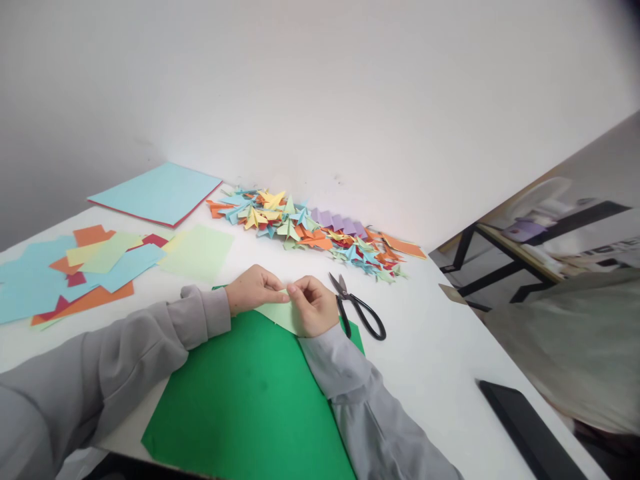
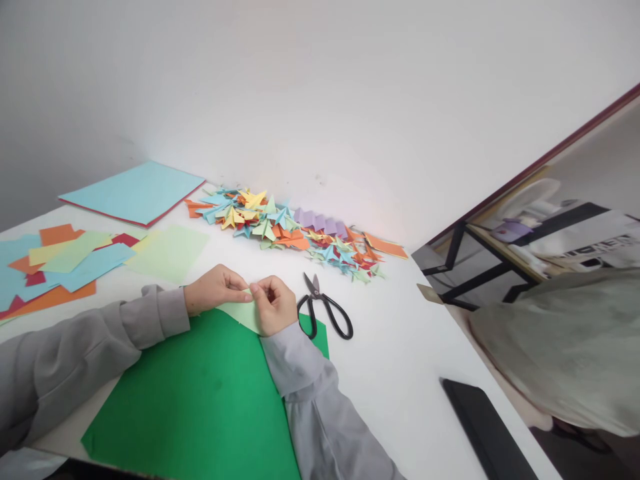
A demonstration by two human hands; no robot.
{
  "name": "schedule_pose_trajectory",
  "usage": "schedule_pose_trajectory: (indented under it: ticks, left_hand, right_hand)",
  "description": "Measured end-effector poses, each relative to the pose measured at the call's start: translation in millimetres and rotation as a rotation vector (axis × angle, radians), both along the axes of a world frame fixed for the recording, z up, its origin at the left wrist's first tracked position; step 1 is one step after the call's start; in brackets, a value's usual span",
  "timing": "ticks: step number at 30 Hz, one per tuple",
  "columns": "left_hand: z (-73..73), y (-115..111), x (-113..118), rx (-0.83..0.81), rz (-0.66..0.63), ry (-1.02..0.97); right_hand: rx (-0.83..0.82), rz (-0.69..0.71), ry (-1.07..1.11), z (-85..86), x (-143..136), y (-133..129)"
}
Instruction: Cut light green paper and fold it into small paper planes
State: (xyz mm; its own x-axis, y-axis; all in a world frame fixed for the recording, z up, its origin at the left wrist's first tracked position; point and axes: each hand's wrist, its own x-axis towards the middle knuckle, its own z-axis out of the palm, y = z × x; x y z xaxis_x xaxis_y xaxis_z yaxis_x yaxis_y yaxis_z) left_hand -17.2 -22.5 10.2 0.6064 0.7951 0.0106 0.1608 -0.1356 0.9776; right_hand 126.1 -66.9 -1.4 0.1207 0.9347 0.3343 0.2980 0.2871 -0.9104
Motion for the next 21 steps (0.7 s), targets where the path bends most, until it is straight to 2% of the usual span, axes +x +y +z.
schedule_pose_trajectory:
  ticks: [5,13,21]
  left_hand:
    - [2.6,-1.3,0.1,0.01,0.033,-0.044]
    - [-5.9,-1.4,1.4,0.15,0.048,-0.023]
    - [-2.3,-3.5,1.7,0.144,0.073,-0.044]
  right_hand:
    - [-0.028,-0.007,0.032,-0.2,2.0,2.8]
    - [-0.057,0.023,0.061,0.7,-1.0,2.0]
    - [-0.095,0.028,0.057,1.8,-1.5,2.5]
